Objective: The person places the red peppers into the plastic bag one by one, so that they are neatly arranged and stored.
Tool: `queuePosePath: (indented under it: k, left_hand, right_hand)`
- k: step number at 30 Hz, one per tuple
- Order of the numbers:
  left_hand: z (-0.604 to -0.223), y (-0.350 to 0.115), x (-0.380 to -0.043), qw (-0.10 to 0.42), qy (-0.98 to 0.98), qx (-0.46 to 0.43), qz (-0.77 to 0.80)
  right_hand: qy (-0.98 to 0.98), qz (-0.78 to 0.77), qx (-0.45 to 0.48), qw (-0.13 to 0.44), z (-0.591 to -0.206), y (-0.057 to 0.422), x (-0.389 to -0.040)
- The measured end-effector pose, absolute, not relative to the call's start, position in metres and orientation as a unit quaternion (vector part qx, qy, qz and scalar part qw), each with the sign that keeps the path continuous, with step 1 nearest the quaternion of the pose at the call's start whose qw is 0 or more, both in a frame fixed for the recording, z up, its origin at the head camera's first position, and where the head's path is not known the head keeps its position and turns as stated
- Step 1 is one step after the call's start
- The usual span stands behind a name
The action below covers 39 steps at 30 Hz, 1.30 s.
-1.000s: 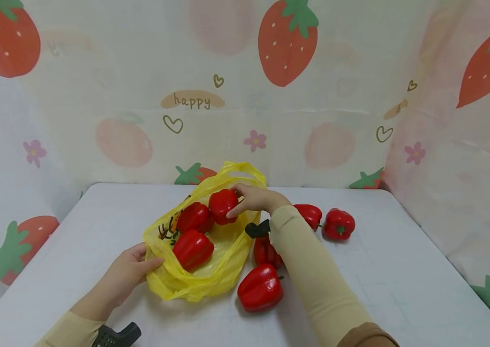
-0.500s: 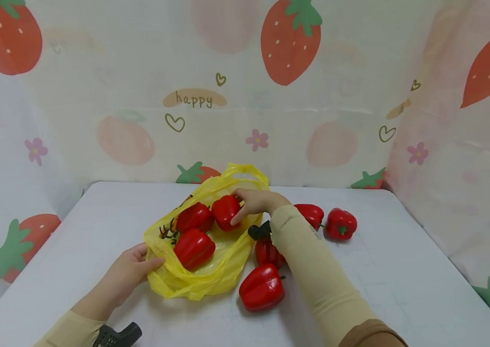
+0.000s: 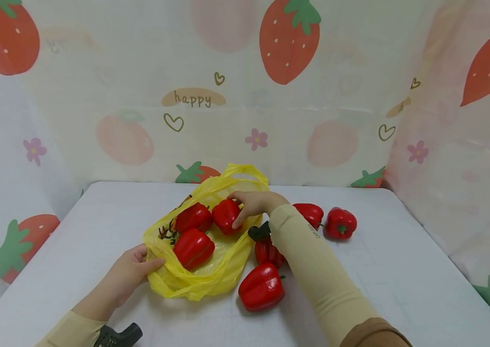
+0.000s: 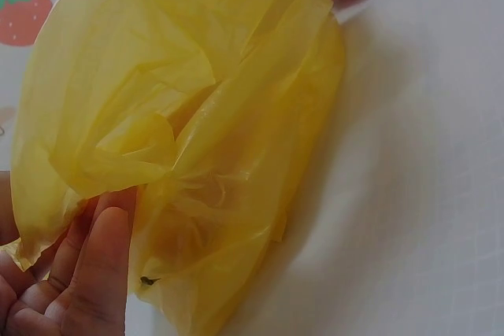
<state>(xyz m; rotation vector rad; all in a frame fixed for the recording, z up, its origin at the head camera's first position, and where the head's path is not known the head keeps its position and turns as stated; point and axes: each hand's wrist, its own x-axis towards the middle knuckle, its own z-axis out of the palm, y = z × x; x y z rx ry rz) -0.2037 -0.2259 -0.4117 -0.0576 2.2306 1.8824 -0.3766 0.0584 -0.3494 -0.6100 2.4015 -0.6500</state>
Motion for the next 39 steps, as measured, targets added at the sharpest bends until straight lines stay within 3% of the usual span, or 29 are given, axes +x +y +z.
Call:
queuePosePath:
  k: [20, 39]
  left_hand:
    - [-0.411, -0.225, -0.203, 0.116, 0.761, -0.016, 0.638]
    - [-0.408, -0.222, -0.202, 0.117, 0.769, -0.025, 0.628]
  right_hand:
    - [0.872, -0.26, -0.268, 0.315, -0.33, 0.073, -0.377]
    - [0.877, -0.234, -0.302, 0.29, -0.299, 0.098, -0.367]
